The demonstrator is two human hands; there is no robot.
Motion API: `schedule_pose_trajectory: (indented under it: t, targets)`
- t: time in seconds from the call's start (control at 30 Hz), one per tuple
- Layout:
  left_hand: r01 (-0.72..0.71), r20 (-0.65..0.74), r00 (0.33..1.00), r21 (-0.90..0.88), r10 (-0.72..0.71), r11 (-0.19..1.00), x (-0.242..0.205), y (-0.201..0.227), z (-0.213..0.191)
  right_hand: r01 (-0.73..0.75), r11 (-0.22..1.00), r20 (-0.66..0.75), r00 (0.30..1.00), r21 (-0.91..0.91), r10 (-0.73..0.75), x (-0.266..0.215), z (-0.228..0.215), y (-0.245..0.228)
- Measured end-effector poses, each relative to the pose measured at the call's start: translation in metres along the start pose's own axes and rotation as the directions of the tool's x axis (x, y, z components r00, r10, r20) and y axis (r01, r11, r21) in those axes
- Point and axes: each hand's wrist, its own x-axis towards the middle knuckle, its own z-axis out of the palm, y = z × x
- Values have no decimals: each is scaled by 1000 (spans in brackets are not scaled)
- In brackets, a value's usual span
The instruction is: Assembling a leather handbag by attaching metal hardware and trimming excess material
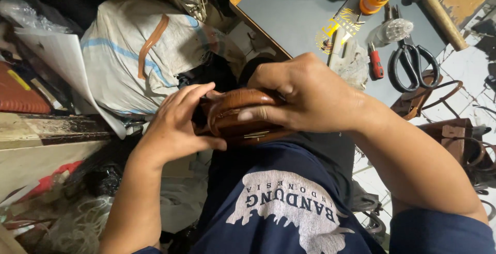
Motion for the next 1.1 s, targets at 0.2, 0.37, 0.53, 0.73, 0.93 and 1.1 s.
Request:
schedule_pose_trajectory:
  t: [0.2, 0.37, 0.53, 0.73, 0.93, 1.1]
  targets:
    - [-18, 155, 988, 16, 15, 1000, 4, 0, 1, 13, 999, 80, 997, 52, -17, -6, 0, -3]
    - [-240, -61, 969, -34, 238, 970, -1, -12, 14, -26, 999, 27, 999, 20, 25, -8, -8, -3]
    - [-363, -371, 870, -31, 326, 931, -5, 71, -6, -14, 998, -13, 1000, 59, 15, -5, -9, -12]
    - [-111, -12, 994, 82, 112, 990, 15, 86, 56, 70, 994, 34, 997, 83, -73, -1, 4, -21]
    - [-93, 40, 995, 95, 89, 991, 35, 66, 98, 29, 996, 55, 998, 90, -34, -11, 1, -29]
    - [-134, 70, 990, 152, 124, 979, 42, 56, 120, 5, 995, 66, 998, 95, -11, -15, 1, -33]
